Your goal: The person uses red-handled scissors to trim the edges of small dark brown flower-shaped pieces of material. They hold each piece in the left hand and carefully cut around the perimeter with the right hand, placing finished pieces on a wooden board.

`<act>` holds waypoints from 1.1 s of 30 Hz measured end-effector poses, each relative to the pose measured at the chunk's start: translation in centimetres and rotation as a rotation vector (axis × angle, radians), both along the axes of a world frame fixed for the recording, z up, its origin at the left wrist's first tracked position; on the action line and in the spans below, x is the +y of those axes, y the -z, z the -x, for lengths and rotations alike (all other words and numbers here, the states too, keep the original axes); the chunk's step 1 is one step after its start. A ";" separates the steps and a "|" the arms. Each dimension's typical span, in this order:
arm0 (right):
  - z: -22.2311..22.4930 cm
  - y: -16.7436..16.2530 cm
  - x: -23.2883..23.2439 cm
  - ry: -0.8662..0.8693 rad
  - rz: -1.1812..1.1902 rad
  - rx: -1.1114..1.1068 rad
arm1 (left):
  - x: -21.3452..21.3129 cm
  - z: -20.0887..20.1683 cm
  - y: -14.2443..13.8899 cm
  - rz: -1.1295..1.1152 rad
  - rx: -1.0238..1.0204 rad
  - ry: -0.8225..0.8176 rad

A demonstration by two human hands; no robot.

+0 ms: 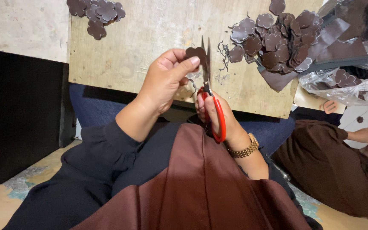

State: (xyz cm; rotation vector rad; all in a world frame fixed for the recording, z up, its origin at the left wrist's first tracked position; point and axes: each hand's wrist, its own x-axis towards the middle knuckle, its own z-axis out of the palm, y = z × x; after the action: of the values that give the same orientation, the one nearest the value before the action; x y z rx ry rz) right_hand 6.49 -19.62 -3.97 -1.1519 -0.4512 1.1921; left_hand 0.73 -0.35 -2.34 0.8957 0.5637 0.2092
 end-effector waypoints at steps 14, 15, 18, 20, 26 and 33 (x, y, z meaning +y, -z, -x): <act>0.3 0.5 0.1 0.007 -0.014 -0.076 | -0.7 0.1 1.0 -0.284 -0.098 -0.019; 0.3 0.5 0.1 0.010 -0.024 -0.087 | -0.7 0.0 0.9 -0.286 -0.102 -0.018; 0.5 0.7 0.3 0.037 -0.069 0.028 | -0.9 -0.1 0.9 -0.242 -0.116 -0.034; 0.5 0.9 0.4 0.047 -0.081 0.070 | -0.8 0.0 0.8 -0.256 -0.104 -0.036; 0.6 1.1 0.5 0.055 -0.059 0.103 | -0.7 0.0 0.6 -0.242 -0.096 -0.034; 0.5 0.8 0.3 0.045 -0.054 0.123 | -0.7 0.1 0.8 -0.214 -0.096 -0.044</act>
State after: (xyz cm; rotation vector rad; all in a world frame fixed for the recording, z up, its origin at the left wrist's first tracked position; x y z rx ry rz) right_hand 6.02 -19.30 -4.78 -1.0313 -0.3603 1.1977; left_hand 0.66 -1.03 -3.15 1.0755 0.4775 0.3559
